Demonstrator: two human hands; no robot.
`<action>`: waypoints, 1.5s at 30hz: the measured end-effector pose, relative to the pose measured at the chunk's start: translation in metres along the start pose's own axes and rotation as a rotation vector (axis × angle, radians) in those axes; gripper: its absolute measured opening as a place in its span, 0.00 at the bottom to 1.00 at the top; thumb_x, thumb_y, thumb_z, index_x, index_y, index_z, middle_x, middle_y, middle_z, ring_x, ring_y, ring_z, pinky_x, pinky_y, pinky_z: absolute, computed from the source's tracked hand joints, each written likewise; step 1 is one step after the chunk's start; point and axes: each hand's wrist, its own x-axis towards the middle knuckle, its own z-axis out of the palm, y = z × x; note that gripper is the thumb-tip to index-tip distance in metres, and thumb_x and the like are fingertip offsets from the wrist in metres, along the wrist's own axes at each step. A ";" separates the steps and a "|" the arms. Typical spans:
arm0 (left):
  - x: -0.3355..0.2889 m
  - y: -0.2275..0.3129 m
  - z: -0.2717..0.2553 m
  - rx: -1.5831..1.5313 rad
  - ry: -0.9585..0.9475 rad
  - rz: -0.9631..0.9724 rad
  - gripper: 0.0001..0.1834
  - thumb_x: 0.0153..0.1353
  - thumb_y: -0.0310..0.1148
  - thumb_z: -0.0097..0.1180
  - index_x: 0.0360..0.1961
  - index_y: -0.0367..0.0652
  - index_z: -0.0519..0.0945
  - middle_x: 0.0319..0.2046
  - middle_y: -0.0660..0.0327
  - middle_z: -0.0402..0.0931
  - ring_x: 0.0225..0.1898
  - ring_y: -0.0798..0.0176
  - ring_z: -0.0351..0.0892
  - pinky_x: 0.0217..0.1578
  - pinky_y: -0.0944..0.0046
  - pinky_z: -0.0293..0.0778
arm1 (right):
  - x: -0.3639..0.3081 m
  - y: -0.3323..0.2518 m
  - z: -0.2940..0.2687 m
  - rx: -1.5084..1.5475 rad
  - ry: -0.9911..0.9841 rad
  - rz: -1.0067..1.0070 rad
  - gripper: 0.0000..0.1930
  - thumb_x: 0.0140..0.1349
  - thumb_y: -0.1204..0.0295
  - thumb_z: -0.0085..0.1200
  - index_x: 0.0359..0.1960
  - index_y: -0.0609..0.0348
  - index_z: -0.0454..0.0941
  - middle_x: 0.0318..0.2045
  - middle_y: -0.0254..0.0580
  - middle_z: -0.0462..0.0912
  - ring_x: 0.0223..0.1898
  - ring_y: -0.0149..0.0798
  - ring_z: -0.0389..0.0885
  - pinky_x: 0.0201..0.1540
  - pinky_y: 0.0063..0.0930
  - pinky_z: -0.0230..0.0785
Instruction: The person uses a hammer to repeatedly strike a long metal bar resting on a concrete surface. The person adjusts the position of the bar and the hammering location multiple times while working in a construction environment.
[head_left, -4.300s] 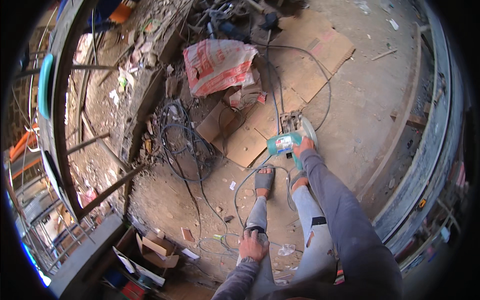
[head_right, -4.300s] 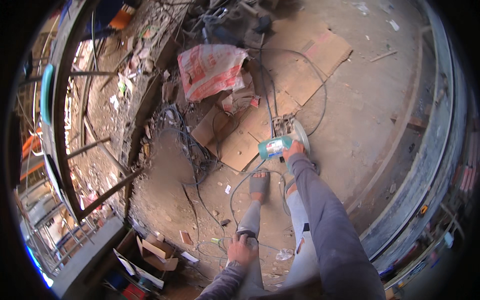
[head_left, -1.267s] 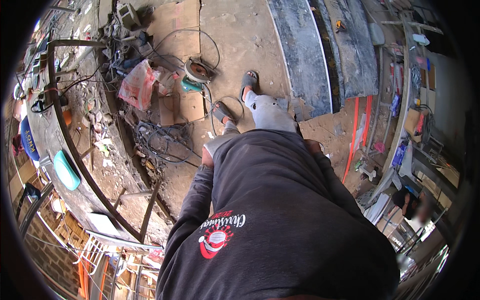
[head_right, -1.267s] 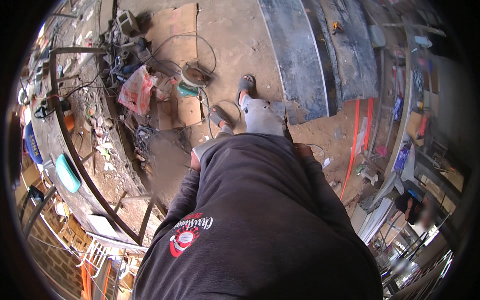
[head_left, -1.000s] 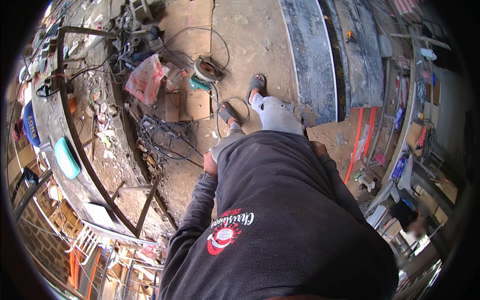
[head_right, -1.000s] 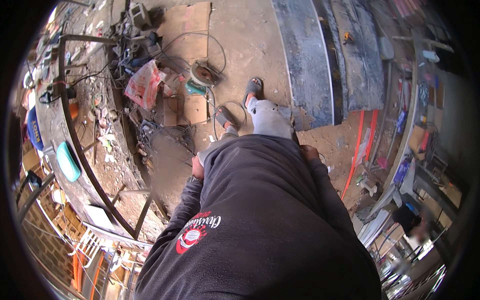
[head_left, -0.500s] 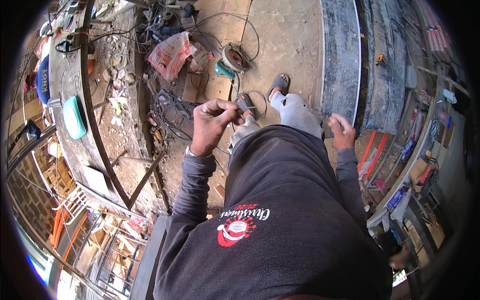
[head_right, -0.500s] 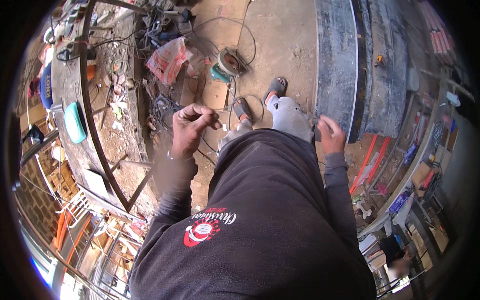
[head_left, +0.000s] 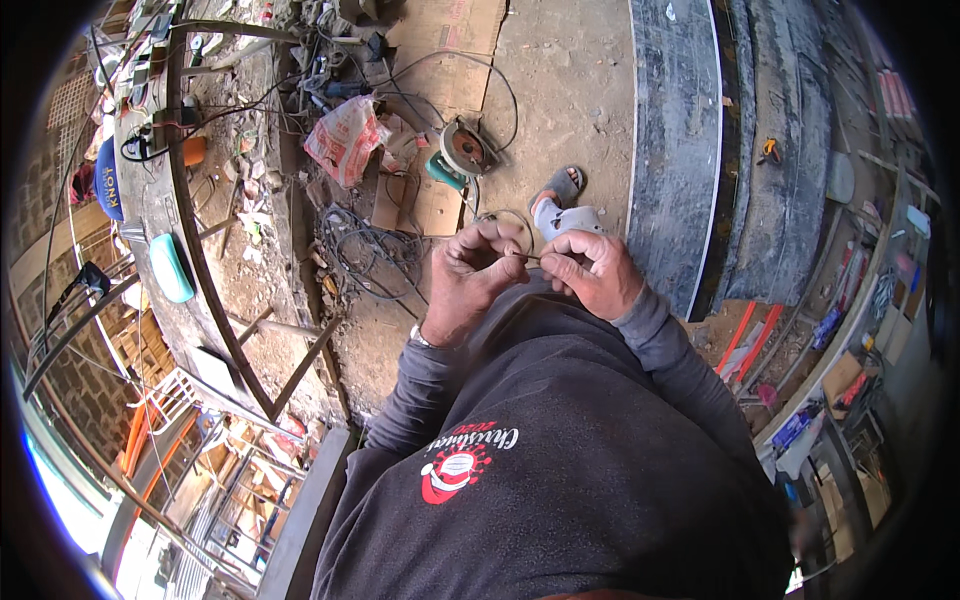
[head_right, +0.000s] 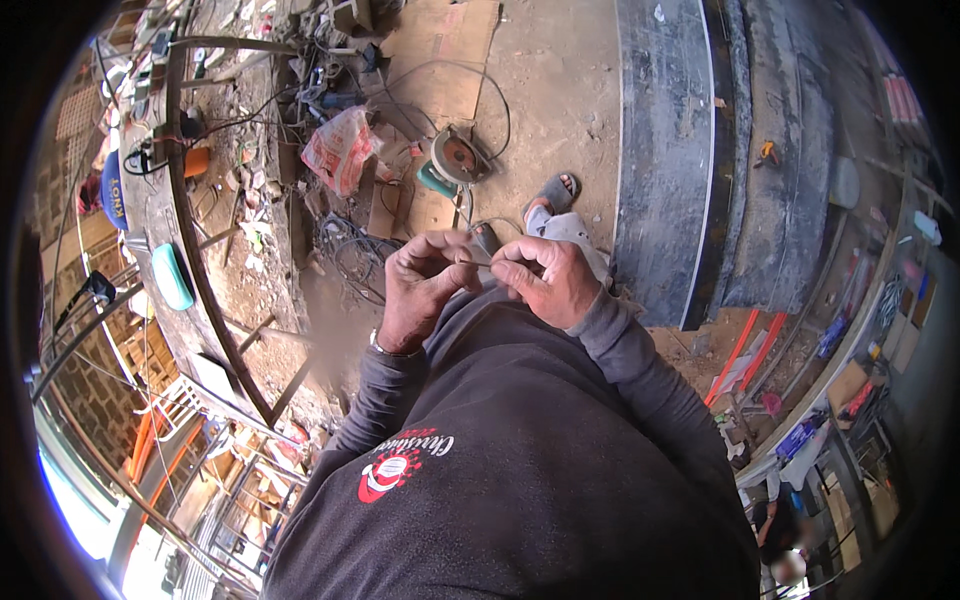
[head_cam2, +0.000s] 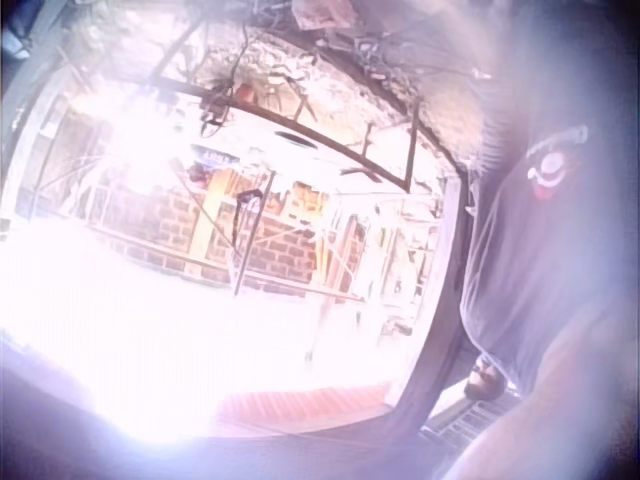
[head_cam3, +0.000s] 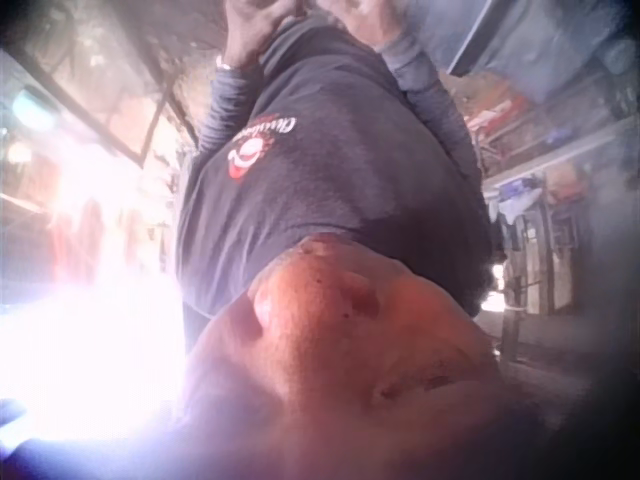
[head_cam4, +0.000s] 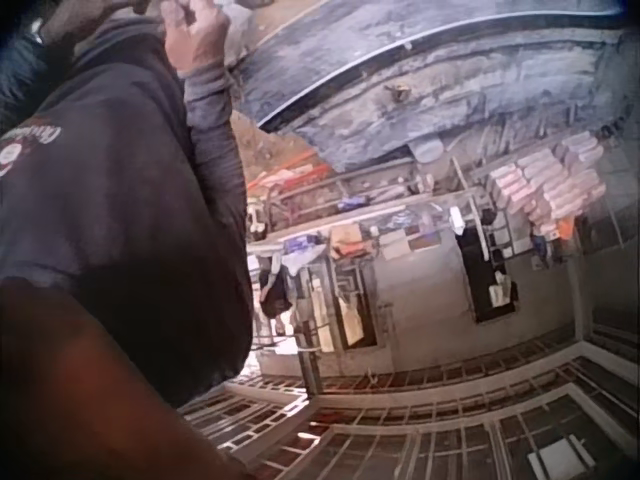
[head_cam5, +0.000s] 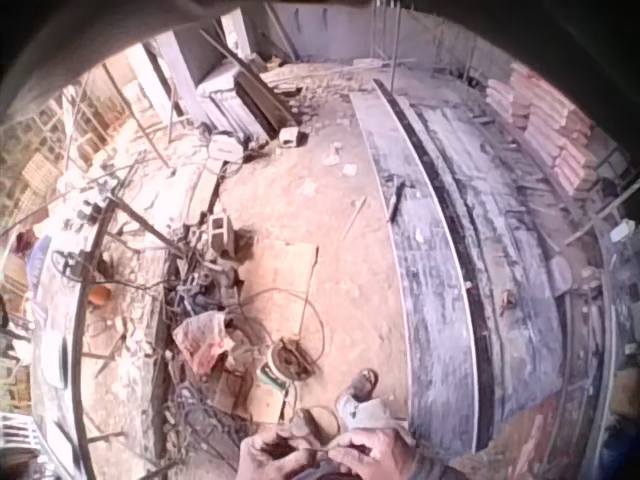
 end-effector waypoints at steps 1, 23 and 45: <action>0.006 -0.001 0.013 -0.047 -0.010 0.031 0.05 0.60 0.20 0.61 0.38 0.33 0.81 0.33 0.60 0.79 0.32 0.67 0.81 0.36 0.68 0.79 | 0.004 -0.004 -0.008 0.134 -0.040 0.077 0.11 0.68 0.67 0.56 0.35 0.64 0.80 0.23 0.34 0.80 0.25 0.25 0.77 0.27 0.21 0.69; 0.419 0.045 0.018 1.609 -0.541 0.757 0.07 0.60 0.27 0.51 0.29 0.37 0.79 0.26 0.53 0.82 0.19 0.61 0.79 0.26 0.64 0.74 | 0.249 0.038 -0.299 0.251 0.879 -0.074 0.11 0.63 0.67 0.62 0.37 0.65 0.79 0.28 0.36 0.84 0.30 0.25 0.81 0.33 0.23 0.74; 0.682 0.072 0.042 1.505 -0.713 -0.156 0.07 0.61 0.21 0.48 0.26 0.39 0.73 0.23 0.58 0.75 0.25 0.60 0.77 0.29 0.61 0.73 | 0.506 0.122 -0.443 0.087 0.952 0.215 0.09 0.52 0.72 0.60 0.33 0.60 0.74 0.33 0.50 0.76 0.38 0.52 0.79 0.38 0.49 0.70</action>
